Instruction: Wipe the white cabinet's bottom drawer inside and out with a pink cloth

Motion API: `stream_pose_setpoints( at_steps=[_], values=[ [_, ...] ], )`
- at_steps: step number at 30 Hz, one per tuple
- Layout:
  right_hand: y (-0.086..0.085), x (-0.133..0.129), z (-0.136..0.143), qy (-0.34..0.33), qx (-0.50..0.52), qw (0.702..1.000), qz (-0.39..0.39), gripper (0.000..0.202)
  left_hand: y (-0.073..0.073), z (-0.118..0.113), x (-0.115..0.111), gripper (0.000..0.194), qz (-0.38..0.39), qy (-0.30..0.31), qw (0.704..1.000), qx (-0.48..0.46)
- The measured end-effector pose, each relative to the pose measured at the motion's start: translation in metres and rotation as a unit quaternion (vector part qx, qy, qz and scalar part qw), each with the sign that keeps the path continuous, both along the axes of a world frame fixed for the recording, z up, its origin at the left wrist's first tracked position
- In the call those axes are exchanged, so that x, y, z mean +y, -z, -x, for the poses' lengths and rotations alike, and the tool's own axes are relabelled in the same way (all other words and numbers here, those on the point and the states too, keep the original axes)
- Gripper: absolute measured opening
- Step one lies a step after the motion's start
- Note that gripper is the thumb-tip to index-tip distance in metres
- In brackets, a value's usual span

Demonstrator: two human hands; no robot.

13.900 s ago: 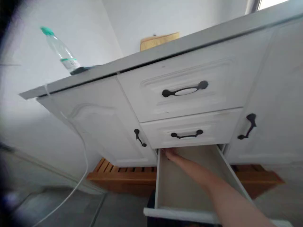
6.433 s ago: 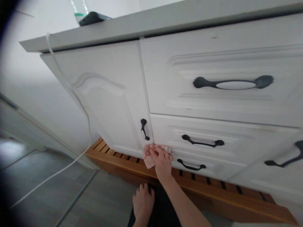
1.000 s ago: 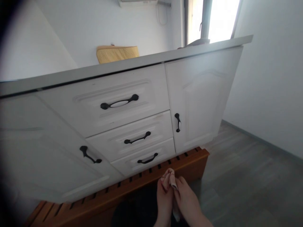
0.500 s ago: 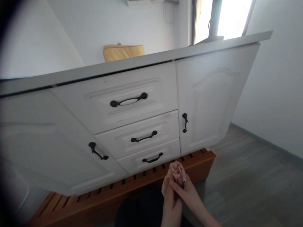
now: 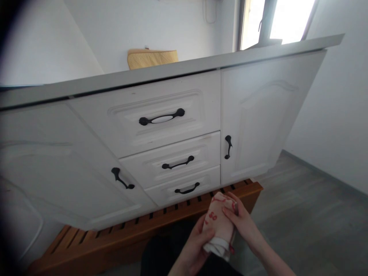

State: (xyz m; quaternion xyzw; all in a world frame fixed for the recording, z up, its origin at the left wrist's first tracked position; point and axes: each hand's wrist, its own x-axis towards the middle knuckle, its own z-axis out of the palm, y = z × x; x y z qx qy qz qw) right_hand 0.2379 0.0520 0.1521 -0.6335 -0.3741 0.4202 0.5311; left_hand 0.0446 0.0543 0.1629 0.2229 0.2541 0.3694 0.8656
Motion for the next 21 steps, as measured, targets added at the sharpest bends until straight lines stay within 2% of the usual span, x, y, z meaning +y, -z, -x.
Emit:
stream_pose_setpoints(
  at_steps=[2, 4, 6, 8, 9, 11, 15, 18, 19, 21],
  values=[
    [0.007, -0.002, -0.014, 0.003, -0.095, 0.995, -0.007, 0.075, -0.001, 0.003, 0.002, 0.06, 0.048, -0.02, 0.998, -0.03],
    [0.009, -0.008, -0.024, -0.015, -0.212, 0.976, -0.05, 0.067, 0.0, 0.007, 0.008, 0.043, 0.123, -0.044, 0.99, -0.049],
    [0.007, -0.017, -0.025, -0.066, -0.35, 0.928, -0.106, 0.064, -0.001, 0.011, 0.016, 0.028, 0.212, -0.05, 0.974, -0.065],
    [0.004, -0.026, -0.019, -0.12, -0.47, 0.862, -0.145, 0.074, -0.006, 0.014, 0.023, 0.015, 0.279, -0.042, 0.957, -0.073],
    [0.004, -0.029, -0.014, -0.139, -0.51, 0.834, -0.156, 0.079, -0.01, 0.015, 0.025, 0.012, 0.299, -0.037, 0.951, -0.074],
    [0.008, -0.032, -0.002, -0.15, -0.553, 0.801, -0.171, 0.09, -0.017, 0.016, 0.027, 0.008, 0.324, -0.021, 0.943, -0.077],
    [0.021, -0.027, 0.021, -0.107, -0.572, 0.784, -0.214, 0.097, -0.024, 0.015, 0.023, 0.015, 0.34, 0.007, 0.933, -0.116],
    [0.026, -0.019, 0.028, -0.048, -0.567, 0.786, -0.241, 0.088, -0.024, 0.017, 0.02, 0.024, 0.282, 0.003, 0.953, -0.109],
    [0.026, -0.017, 0.027, -0.05, -0.56, 0.791, -0.243, 0.086, -0.024, 0.018, 0.019, 0.027, 0.254, -0.004, 0.963, -0.091],
    [0.024, -0.011, 0.023, -0.101, -0.538, 0.801, -0.243, 0.081, -0.024, 0.02, 0.019, 0.033, 0.197, -0.023, 0.979, -0.041]
  ],
)
